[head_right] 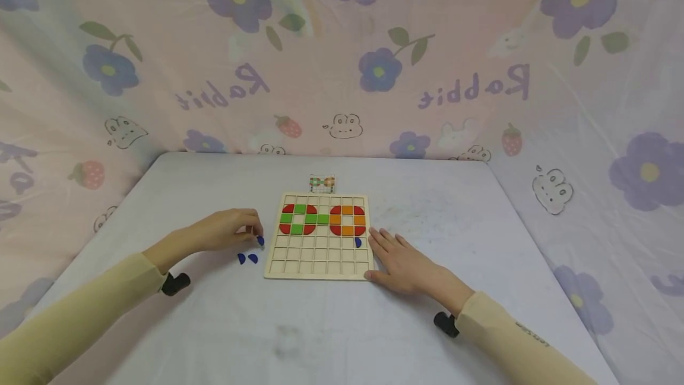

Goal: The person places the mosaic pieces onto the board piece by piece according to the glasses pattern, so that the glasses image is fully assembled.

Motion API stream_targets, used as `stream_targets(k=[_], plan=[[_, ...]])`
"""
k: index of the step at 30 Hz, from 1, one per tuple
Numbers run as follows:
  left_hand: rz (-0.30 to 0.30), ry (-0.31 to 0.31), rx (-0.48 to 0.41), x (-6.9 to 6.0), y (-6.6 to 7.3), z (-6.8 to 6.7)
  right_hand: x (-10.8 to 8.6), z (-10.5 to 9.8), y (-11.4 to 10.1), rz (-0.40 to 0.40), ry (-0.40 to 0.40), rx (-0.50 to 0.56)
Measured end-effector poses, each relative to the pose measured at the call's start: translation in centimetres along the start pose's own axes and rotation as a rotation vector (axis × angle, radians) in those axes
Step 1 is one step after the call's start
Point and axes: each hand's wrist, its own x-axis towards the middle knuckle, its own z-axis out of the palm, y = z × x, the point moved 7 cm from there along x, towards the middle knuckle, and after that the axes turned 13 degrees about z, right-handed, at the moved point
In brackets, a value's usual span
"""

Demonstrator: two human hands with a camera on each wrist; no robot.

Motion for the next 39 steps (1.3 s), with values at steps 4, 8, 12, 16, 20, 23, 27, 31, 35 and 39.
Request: stream_targets(k=[4, 8, 12, 16, 20, 23, 27, 31, 35, 39], plan=[[0.066, 0.006, 0.007, 2.1, 1.5, -0.7, 0.0, 0.0, 0.1, 0.003, 0.0, -0.001], [0.141, 0.012, 0.018, 4.5, 3.3, -0.9, 0.0, 0.0, 0.1, 0.004, -0.007, 0.002], [0.231, 0.016, 0.028, 7.3, 5.3, -0.6, 0.1, 0.1, 0.1, 0.005, -0.015, -0.002], [0.307, 0.002, 0.041, 9.9, 7.3, 0.1, 0.2, 0.2, 0.1, 0.0, -0.02, -0.006], [0.358, -0.039, 0.045, 12.1, 9.1, 1.2, 0.2, 0.2, 0.1, -0.006, -0.02, -0.001], [0.379, -0.076, 0.054, 13.5, 10.1, 2.1, 0.0, 0.1, 0.1, -0.017, -0.009, 0.006], [0.393, -0.107, 0.056, 14.8, 10.9, 3.1, -0.1, 0.1, 0.2, -0.02, -0.006, 0.006], [0.413, -0.123, 0.061, 15.8, 11.4, 3.8, -0.1, 0.1, 0.2, -0.016, -0.007, 0.005], [0.424, -0.153, 0.069, 16.5, 11.8, 4.4, -0.1, 0.0, 0.2, -0.021, -0.006, 0.003], [0.423, -0.179, 0.068, 16.9, 12.1, 4.9, -0.1, 0.0, 0.0, -0.024, -0.011, 0.006]])
